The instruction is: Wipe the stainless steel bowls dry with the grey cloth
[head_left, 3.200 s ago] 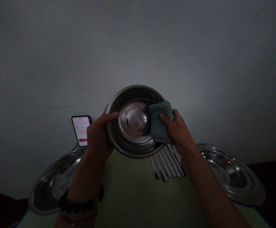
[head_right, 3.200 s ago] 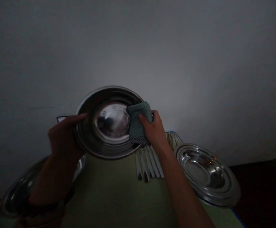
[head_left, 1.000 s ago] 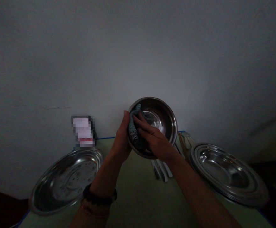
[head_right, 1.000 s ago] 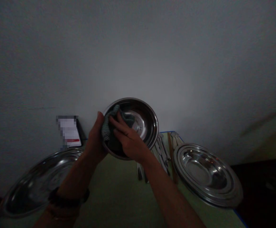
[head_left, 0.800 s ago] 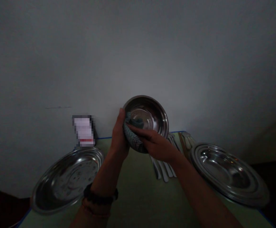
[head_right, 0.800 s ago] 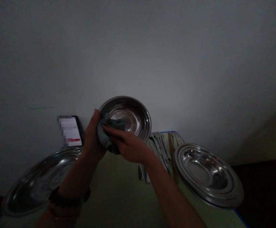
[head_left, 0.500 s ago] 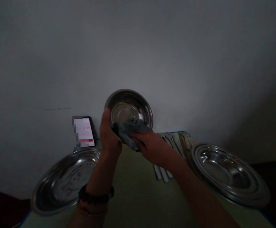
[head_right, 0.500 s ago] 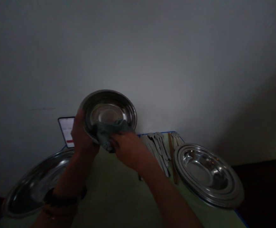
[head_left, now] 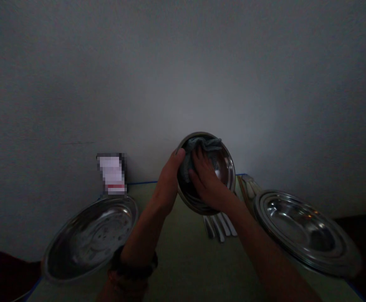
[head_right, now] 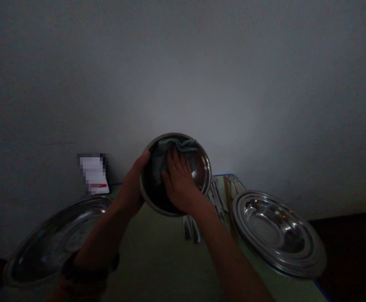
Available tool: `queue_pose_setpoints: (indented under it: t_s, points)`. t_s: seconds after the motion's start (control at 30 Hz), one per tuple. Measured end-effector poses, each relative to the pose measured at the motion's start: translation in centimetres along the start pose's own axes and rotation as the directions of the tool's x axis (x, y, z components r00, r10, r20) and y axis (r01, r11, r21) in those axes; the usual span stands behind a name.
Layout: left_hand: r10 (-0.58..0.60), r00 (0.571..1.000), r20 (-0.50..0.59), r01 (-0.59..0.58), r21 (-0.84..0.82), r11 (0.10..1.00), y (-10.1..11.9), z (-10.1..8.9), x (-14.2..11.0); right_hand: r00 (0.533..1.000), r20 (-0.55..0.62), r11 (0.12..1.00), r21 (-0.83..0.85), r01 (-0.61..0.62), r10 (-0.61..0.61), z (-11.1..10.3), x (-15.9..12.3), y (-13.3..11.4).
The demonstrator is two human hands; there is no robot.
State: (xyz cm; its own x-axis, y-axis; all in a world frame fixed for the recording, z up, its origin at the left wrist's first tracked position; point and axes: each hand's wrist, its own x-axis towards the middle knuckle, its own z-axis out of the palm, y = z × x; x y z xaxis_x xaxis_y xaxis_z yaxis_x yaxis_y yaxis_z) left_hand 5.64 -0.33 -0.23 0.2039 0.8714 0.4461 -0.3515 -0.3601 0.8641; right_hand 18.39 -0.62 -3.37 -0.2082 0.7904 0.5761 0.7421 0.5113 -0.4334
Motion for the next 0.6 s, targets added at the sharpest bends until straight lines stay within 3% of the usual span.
queue_pose_setpoints:
  t_s: [0.1, 0.2, 0.33, 0.4, 0.5, 0.6]
  points:
    - [0.000, 0.999, -0.037, 0.001, 0.033, 0.999, -0.2, -0.2, 0.3, 0.987, 0.117, 0.973, 0.215, 0.088, -0.115, -1.0, -0.1, -1.9]
    - [-0.049, 0.983, -0.180, 0.050, 0.002, 0.999, 0.2, -0.7, 0.6, 0.956, 0.201, 0.916, 0.383, 0.124, -0.213, -2.3, -0.6, -3.6]
    - [-0.004, 0.925, -0.380, -0.010, -0.036, 0.999, 1.4, -1.2, 0.9, 0.927, 0.241, 0.919, 0.344, 0.194, -0.286, -3.1, -1.0, -4.6]
    - [0.009, 0.938, -0.347, -0.022, -0.033, 0.999, 1.8, -1.4, 0.9, 0.934, 0.234, 0.948, 0.234, 0.216, -0.270, -3.3, -1.0, -4.4]
    - [-0.099, 0.964, -0.245, 0.101, -0.004, 0.995, 1.8, -1.9, 0.9, 0.949, 0.197, 0.965, 0.141, 0.220, -0.245, -4.2, -0.8, -3.6]
    - [-0.092, 0.951, -0.295, 0.120, 0.079, 0.990, 1.1, -2.8, 1.2, 0.981, 0.020, 0.964, 0.187, 0.187, -0.194, -5.8, -0.7, -2.6]
